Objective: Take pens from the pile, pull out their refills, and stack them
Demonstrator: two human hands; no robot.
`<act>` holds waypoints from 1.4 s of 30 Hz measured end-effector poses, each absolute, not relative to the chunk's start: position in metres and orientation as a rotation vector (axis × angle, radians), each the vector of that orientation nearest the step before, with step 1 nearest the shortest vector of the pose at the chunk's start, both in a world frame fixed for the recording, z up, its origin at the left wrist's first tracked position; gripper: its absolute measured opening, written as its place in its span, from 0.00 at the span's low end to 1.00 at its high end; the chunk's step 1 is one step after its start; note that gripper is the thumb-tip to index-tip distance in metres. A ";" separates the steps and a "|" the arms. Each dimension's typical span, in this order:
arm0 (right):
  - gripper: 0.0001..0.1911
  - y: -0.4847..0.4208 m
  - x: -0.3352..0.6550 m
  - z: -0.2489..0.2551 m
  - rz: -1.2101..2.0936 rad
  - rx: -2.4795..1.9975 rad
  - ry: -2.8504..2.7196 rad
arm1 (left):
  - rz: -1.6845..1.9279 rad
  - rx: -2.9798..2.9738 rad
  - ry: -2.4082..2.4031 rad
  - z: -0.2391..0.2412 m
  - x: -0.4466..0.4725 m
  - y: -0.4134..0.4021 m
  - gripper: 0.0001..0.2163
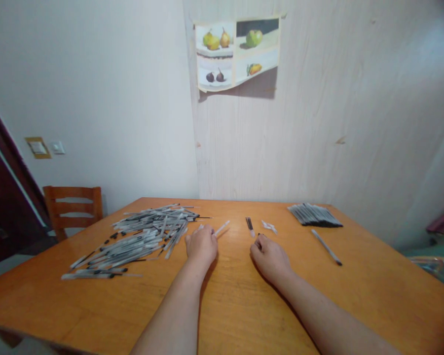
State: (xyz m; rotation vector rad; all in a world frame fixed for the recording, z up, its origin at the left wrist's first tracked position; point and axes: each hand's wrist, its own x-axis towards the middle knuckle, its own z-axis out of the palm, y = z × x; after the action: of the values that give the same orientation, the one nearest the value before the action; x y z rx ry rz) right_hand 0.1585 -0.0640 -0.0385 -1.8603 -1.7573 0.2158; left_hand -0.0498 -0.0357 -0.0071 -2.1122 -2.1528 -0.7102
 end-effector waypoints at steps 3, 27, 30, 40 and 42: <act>0.08 -0.065 0.159 -0.041 0.129 -1.795 -1.748 | -0.961 -2.312 -2.101 -0.014 -0.046 -0.032 0.07; 0.12 -0.073 0.155 -0.036 -0.090 -1.478 -1.958 | -2.461 -2.809 -1.901 -0.007 -0.014 -0.046 0.12; 0.12 -0.069 0.156 -0.041 -0.057 -1.477 -1.944 | -2.516 -2.723 -1.934 -0.008 -0.014 -0.044 0.12; 0.15 -0.052 0.184 -0.047 -0.051 -1.757 -1.732 | -2.692 -2.373 -2.160 -0.010 -0.023 -0.034 0.16; 0.15 -0.051 0.190 -0.045 -0.057 -1.796 -1.710 | -2.711 -2.376 -2.168 -0.013 -0.023 -0.032 0.18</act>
State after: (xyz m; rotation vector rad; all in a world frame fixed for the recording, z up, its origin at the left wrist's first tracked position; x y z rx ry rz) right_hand 0.1898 -0.0505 -0.0453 -1.7962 -1.7095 -0.0566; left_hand -0.0229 -0.0321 -0.0134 -2.3762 -2.1677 -2.7108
